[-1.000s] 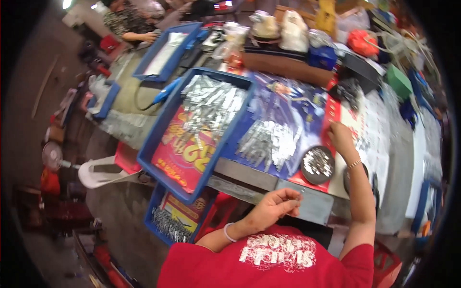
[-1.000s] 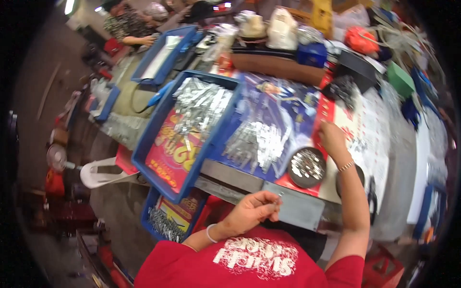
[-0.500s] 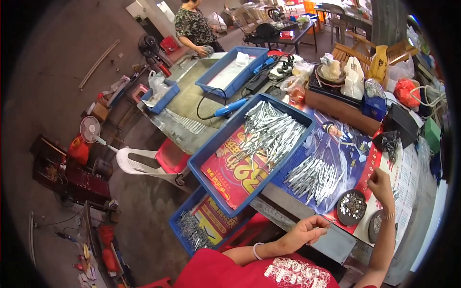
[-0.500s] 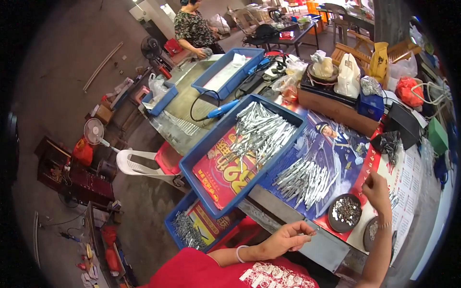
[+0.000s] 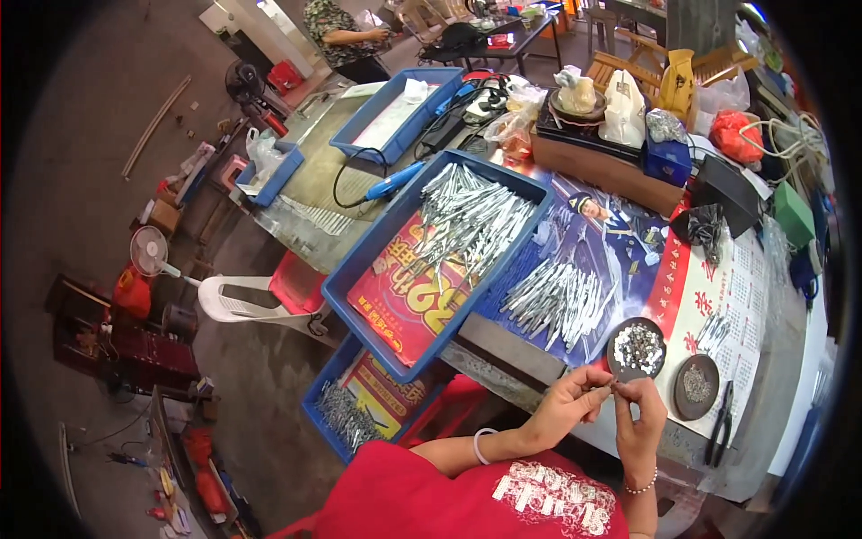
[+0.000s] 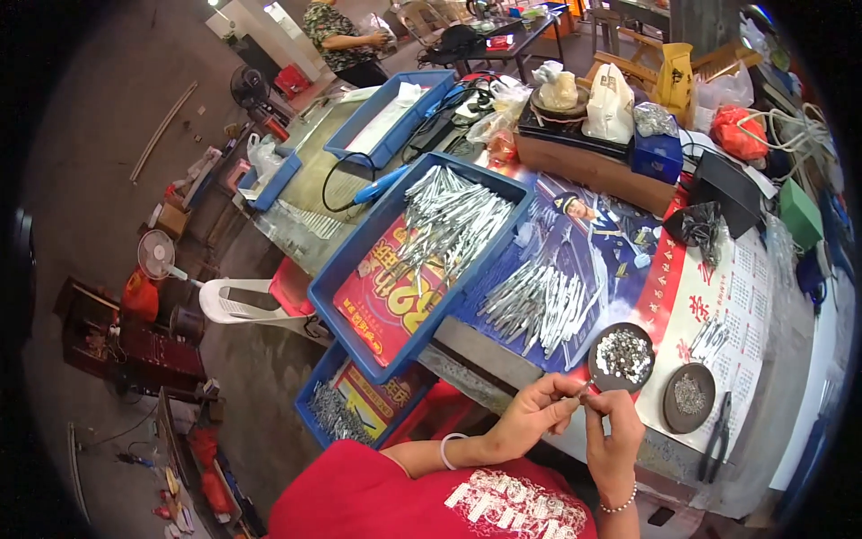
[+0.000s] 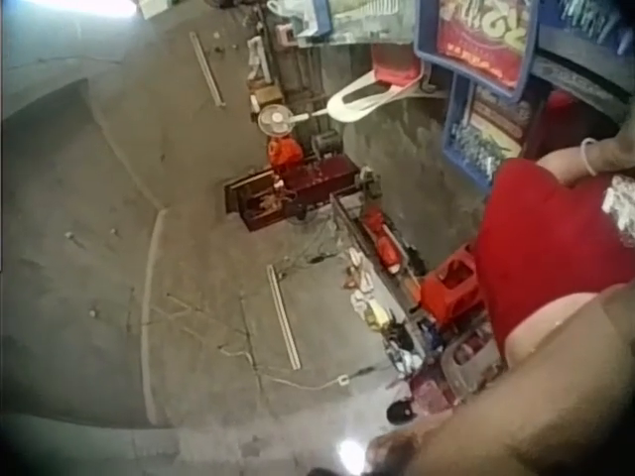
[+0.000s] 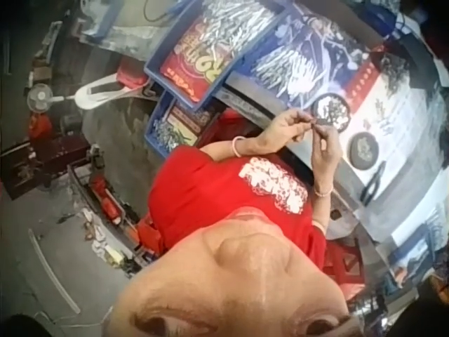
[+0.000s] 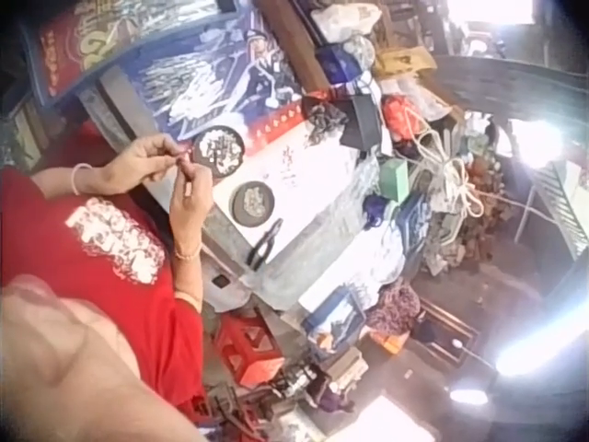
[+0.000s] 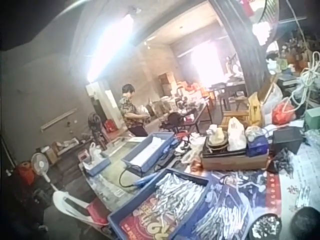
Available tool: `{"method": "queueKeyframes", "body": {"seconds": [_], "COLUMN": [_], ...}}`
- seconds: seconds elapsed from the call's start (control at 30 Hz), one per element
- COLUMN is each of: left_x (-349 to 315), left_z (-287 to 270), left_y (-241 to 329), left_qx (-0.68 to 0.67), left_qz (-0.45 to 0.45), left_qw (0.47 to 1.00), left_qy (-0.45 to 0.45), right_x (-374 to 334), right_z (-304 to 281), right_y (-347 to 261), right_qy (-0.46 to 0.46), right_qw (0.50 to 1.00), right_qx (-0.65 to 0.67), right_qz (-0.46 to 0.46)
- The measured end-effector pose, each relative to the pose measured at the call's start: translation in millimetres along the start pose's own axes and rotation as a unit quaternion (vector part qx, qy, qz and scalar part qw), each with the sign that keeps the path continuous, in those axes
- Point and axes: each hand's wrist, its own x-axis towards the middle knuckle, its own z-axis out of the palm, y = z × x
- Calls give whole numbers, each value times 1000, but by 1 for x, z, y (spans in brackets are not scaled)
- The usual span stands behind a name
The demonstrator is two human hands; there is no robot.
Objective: A person uses pliers to trim small silver-colored metal components at a workbench in a manufacturing environment.
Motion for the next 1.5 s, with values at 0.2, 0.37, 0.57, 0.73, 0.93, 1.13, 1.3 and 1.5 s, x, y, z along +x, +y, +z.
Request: {"method": "queueKeyframes", "body": {"seconds": [0.2,0.37,0.57,0.73,0.93,1.13,1.3,1.5], "left_x": [-4,-11,-3,0,-1,-11,-11,-14], "left_z": [7,14,16,11,10,12,13,16], "left_y": [3,4,-9,-6,-12,-13,-11,-6], "left_qx": [-4,-20,-29,-33,-80,-93,-95,-38], "left_qz": [-12,-34,-49,-17,-46,-35,-10,23], "left_qw": [1000,999,998,999,996,995,993,997], "left_qy": [11,12,5,26,-15,-27,-66,-58], "right_x": [-15,-24,-31,-24,-18,-28,-28,-31], "right_z": [14,6,0,5,14,16,13,14], "right_y": [6,3,10,5,3,-1,-2,2], "right_qy": [123,121,132,113,144,152,164,165], "right_qw": [978,992,970,993,989,987,986,982], "right_qx": [-110,-1,128,27,19,46,24,87], "right_qz": [-124,-30,161,35,11,11,8,18]}}
